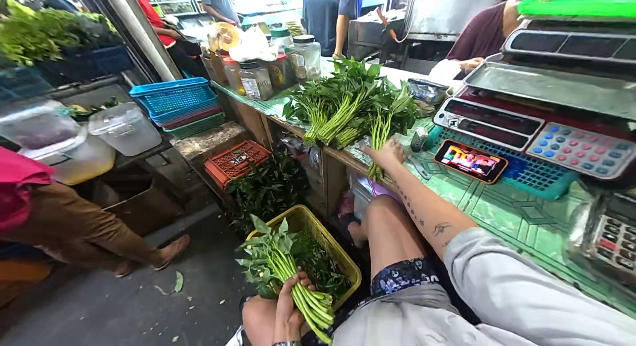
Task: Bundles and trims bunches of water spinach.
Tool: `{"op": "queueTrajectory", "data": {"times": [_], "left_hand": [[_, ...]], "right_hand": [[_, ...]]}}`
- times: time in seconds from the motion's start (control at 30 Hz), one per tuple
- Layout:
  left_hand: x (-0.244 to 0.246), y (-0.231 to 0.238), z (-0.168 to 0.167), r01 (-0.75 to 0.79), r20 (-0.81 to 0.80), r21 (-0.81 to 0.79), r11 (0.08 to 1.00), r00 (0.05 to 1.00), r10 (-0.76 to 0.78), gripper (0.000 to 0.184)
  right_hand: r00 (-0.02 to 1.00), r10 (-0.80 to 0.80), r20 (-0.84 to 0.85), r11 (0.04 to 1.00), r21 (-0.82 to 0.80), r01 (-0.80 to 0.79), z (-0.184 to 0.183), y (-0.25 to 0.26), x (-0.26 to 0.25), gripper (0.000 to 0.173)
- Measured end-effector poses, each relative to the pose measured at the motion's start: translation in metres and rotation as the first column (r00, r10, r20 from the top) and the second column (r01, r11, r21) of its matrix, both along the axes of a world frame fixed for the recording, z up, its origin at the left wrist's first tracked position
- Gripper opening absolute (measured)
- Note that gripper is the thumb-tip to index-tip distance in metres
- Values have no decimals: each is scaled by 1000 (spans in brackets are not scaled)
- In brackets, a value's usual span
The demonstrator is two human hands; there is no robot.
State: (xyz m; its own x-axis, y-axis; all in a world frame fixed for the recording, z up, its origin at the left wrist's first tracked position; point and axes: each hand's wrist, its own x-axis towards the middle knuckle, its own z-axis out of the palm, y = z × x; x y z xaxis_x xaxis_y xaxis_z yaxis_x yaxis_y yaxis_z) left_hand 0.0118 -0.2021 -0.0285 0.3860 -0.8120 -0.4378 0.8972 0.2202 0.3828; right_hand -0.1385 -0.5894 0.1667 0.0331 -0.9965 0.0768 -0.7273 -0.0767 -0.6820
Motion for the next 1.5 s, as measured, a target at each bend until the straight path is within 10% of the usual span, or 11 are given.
{"op": "queueTrajectory", "data": {"times": [0.17,0.27,0.47,0.57,0.67,0.8,0.97,1.17,1.33,1.5], "left_hand": [[-11,1,12,-20,0,-64,998,1000,20,18],[-21,6,31,-84,-20,-135,987,996,82,26],[-21,17,36,-151,64,-187,971,984,166,55],[-22,18,24,-210,149,-72,975,964,219,61],[-25,24,10,-331,211,1,944,922,324,44],[-24,43,-22,-452,235,11,892,868,437,33],[-27,53,-22,-456,142,80,886,885,443,33],[-31,69,-22,-422,135,121,898,904,407,56],[-27,52,-15,-347,166,180,920,933,319,51],[-35,20,-3,-223,224,230,947,959,171,36]], "right_hand": [[868,57,493,988,97,-121,-2,-2,-5,48],[611,202,766,930,46,-366,6,39,-17,43],[434,374,820,785,-30,-619,6,98,-40,39],[308,434,846,551,21,-834,-4,102,-36,33],[373,720,585,284,242,-928,-38,86,9,32],[354,929,-108,363,456,-813,-98,81,91,41],[413,880,-236,472,546,-693,-154,84,132,53],[618,581,530,231,620,-749,-124,131,72,33],[328,38,944,-20,329,-944,-129,147,15,44],[299,-83,951,43,303,-952,-133,151,3,42]]}}
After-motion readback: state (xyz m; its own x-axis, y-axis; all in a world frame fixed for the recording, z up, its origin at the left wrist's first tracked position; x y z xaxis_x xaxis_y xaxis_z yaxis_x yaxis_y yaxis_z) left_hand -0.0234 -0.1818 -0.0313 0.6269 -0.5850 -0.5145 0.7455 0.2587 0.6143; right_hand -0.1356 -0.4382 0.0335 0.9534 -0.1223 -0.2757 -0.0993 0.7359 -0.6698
